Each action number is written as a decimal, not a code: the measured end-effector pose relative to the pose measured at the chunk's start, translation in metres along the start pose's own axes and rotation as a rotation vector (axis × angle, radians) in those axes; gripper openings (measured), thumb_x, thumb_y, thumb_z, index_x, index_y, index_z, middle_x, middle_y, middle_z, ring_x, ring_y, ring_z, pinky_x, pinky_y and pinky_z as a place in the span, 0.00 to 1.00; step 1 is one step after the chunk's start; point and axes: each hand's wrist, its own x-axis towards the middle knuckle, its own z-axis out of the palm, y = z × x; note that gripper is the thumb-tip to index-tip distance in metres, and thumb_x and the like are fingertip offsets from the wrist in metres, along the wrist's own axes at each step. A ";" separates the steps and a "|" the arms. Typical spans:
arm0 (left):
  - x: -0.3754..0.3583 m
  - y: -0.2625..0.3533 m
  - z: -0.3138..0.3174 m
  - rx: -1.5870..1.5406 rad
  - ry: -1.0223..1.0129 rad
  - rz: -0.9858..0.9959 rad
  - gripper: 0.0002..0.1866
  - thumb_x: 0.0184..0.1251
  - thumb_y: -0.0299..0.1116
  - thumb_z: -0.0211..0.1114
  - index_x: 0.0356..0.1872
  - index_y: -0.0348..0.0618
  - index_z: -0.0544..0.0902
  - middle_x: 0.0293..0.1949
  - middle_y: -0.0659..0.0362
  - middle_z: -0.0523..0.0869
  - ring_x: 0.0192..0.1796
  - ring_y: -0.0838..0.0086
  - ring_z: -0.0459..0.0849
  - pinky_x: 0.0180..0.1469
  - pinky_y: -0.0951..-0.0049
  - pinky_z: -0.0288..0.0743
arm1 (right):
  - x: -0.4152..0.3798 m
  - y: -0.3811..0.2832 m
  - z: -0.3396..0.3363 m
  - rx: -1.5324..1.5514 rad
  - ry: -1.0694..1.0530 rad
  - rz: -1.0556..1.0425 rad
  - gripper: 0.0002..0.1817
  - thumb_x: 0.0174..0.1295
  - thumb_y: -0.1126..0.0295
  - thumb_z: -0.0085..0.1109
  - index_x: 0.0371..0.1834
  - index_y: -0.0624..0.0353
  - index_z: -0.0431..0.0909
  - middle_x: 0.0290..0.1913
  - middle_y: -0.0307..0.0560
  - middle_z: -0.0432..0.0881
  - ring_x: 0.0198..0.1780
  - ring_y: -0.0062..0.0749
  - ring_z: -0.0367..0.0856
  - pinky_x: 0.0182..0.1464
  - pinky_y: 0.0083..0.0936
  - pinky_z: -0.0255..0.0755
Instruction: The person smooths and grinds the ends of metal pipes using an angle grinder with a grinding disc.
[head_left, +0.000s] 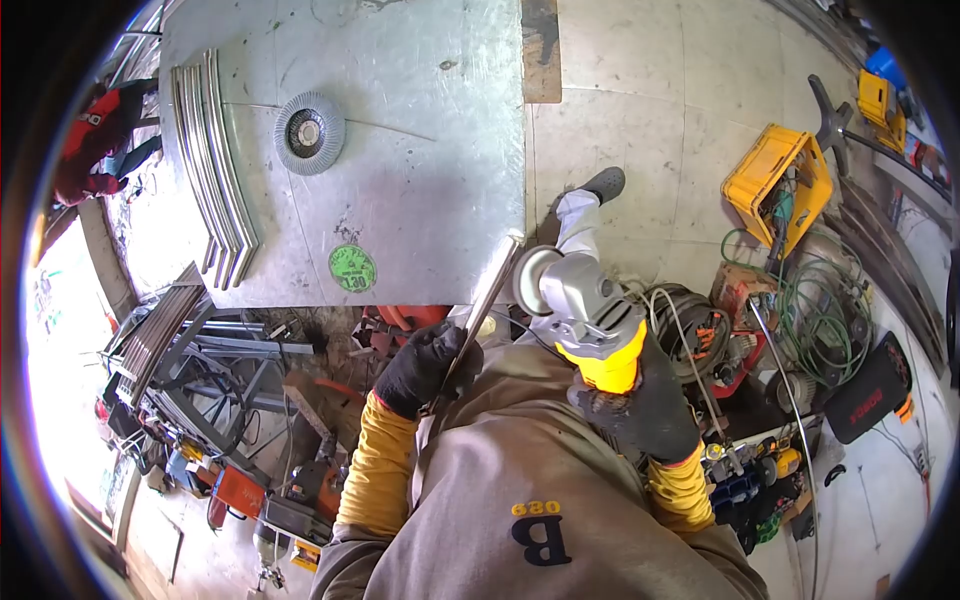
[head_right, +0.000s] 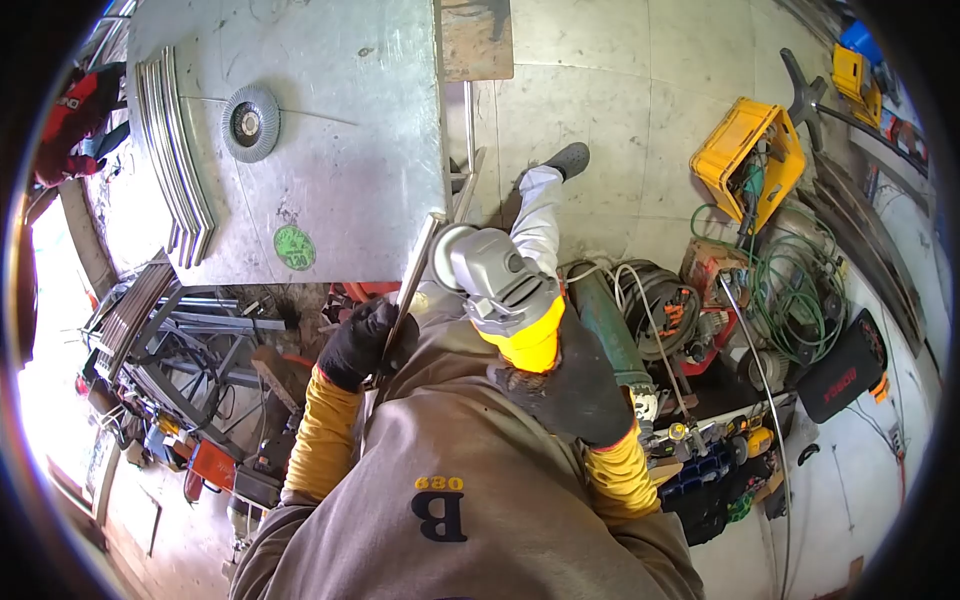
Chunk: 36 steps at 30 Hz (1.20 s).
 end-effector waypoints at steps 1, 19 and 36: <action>-0.001 0.004 0.006 -0.001 -0.002 -0.003 0.27 0.91 0.60 0.61 0.44 0.43 0.85 0.28 0.61 0.85 0.26 0.76 0.83 0.28 0.75 0.74 | -0.002 -0.002 -0.006 -0.041 -0.044 0.039 0.30 0.64 0.77 0.83 0.68 0.60 0.78 0.49 0.41 0.88 0.47 0.27 0.86 0.51 0.30 0.84; -0.003 0.002 0.026 0.101 0.288 0.218 0.24 0.95 0.51 0.60 0.65 0.38 0.84 0.28 0.63 0.83 0.23 0.81 0.76 0.26 0.75 0.70 | 0.013 -0.007 0.005 -0.362 0.001 -0.244 0.45 0.60 0.58 0.89 0.76 0.65 0.75 0.56 0.66 0.92 0.56 0.66 0.94 0.55 0.49 0.88; -0.005 0.009 0.030 0.122 0.317 0.213 0.20 0.94 0.43 0.58 0.66 0.36 0.85 0.30 0.63 0.83 0.24 0.82 0.78 0.27 0.78 0.71 | 0.011 -0.013 0.016 -0.314 -0.032 -0.231 0.47 0.59 0.59 0.89 0.80 0.62 0.74 0.59 0.65 0.91 0.57 0.64 0.93 0.56 0.48 0.87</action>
